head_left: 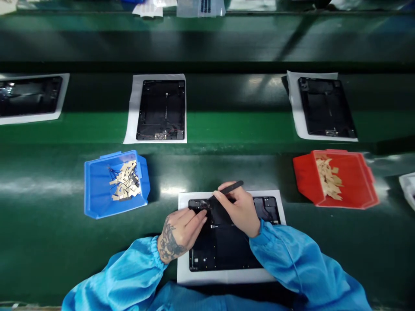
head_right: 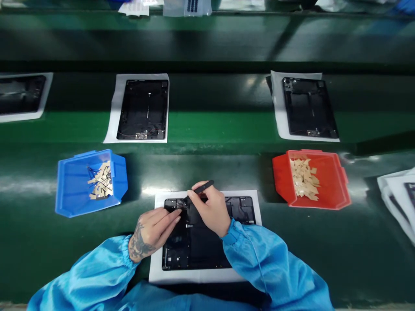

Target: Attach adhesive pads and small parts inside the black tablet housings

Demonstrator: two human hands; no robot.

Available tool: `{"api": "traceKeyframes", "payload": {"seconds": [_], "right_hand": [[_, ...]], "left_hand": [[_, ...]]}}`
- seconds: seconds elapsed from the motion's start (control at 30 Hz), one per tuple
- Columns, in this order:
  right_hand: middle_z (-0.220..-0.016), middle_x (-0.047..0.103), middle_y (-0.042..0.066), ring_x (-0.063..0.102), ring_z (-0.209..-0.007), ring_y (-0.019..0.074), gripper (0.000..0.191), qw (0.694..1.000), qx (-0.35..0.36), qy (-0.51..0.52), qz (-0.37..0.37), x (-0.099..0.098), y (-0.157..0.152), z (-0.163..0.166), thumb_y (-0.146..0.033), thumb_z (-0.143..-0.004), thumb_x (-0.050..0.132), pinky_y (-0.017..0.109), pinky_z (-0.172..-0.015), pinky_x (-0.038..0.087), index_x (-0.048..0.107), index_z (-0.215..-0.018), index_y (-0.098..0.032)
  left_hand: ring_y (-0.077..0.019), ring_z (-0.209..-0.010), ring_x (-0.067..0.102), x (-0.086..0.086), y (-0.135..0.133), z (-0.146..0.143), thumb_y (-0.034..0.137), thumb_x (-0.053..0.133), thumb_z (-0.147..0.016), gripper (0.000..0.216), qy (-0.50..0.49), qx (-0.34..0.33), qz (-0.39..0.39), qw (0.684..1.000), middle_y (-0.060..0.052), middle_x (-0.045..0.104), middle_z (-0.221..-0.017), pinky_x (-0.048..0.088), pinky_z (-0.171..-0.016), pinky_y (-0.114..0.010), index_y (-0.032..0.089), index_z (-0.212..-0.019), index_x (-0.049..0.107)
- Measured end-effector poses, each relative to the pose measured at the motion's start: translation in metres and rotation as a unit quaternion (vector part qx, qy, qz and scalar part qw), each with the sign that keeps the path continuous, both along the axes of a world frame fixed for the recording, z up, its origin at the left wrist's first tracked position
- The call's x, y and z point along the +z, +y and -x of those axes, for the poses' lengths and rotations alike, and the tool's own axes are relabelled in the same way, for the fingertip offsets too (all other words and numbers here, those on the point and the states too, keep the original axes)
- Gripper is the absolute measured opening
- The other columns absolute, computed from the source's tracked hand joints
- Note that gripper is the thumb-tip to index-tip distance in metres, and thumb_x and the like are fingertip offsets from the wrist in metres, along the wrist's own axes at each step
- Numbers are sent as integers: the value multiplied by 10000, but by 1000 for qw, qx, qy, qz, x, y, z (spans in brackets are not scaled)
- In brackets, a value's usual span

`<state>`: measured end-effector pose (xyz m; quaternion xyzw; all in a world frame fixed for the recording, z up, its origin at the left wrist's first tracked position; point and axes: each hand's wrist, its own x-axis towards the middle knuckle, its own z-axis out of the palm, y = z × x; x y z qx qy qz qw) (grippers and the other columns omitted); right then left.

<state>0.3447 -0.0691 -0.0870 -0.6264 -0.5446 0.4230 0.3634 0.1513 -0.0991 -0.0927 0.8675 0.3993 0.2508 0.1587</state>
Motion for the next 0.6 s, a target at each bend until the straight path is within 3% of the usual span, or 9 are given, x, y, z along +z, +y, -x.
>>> {"api": "traceKeyframes", "payload": {"seconds": [0.6], "right_hand": [[-806,660,15,652,-685,154,137,1000,-1,-10,1,2,0,2,-321,-826,622,278,-680,541,594,-891,-204]], "left_hand": [[-130,-575,520,5,2,0,148,530,-872,216,4,4,0,1000,-25,571,-643,442,-521,-248,100,-1067,609]]}}
